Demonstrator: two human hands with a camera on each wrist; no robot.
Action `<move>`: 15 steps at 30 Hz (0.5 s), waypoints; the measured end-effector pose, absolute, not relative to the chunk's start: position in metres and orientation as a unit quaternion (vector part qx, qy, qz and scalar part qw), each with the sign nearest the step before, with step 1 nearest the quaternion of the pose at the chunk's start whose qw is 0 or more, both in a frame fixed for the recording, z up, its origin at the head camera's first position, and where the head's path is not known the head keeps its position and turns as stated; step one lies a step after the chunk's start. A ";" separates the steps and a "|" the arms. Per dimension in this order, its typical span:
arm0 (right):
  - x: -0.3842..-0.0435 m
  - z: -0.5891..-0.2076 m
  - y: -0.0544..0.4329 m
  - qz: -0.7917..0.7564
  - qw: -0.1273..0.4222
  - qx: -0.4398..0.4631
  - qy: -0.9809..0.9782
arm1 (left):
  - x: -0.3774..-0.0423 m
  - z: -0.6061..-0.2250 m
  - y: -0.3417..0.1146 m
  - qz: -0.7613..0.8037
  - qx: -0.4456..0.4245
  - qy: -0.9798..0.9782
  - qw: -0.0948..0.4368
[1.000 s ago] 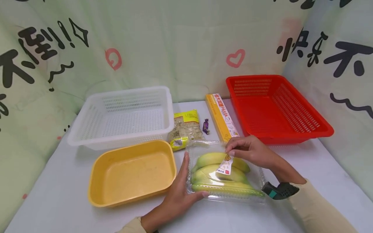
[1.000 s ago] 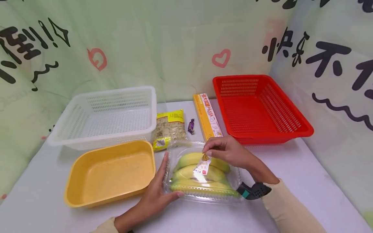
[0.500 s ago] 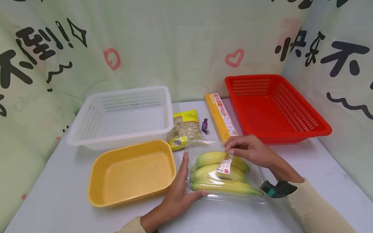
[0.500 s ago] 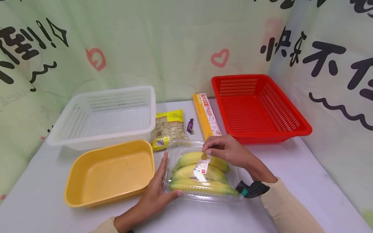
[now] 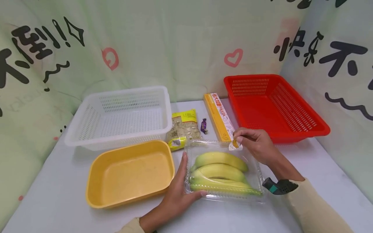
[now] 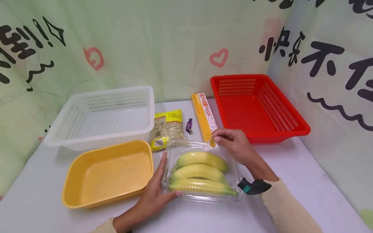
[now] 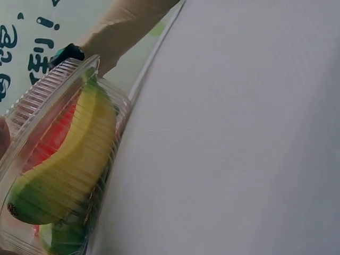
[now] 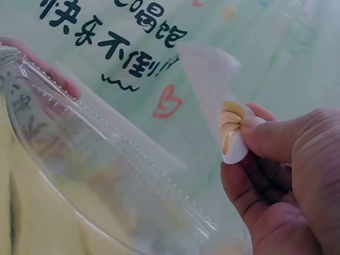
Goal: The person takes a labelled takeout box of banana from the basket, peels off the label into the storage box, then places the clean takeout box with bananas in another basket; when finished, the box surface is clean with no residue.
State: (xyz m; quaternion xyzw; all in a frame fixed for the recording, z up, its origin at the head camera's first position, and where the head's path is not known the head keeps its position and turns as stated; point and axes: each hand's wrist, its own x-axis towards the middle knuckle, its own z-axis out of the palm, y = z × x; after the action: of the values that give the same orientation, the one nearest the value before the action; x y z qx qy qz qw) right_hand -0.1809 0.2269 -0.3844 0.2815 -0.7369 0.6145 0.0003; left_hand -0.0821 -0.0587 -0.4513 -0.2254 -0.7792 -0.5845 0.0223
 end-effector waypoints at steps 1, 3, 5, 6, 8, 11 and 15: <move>-0.181 -0.385 0.228 0.622 0.006 0.273 -0.733 | -0.082 -0.451 -0.059 -0.586 -0.223 -0.779 0.021; -0.182 -0.385 0.228 0.623 0.001 0.268 -0.735 | -0.081 -0.451 -0.060 -0.584 -0.220 -0.781 0.022; -0.183 -0.385 0.227 0.609 -0.004 0.272 -0.745 | -0.080 -0.451 -0.060 -0.582 -0.216 -0.784 0.023; -0.183 -0.384 0.227 0.604 -0.006 0.272 -0.749 | -0.080 -0.451 -0.060 -0.581 -0.215 -0.784 0.024; -0.184 -0.383 0.226 0.599 -0.006 0.266 -0.755 | -0.080 -0.450 -0.060 -0.581 -0.214 -0.785 0.027; -0.184 -0.382 0.226 0.586 -0.005 0.254 -0.769 | -0.080 -0.447 -0.059 -0.582 -0.210 -0.786 0.025; -0.182 -0.379 0.225 0.563 -0.003 0.230 -0.794 | -0.078 -0.442 -0.056 -0.577 -0.198 -0.792 0.014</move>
State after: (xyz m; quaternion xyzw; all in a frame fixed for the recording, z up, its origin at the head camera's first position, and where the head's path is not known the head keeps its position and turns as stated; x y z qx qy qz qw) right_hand -0.1819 0.2249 -0.3794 0.2301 -0.7941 0.5626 -0.0035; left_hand -0.0785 -0.0558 -0.4420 -0.1984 -0.7925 -0.5766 0.0136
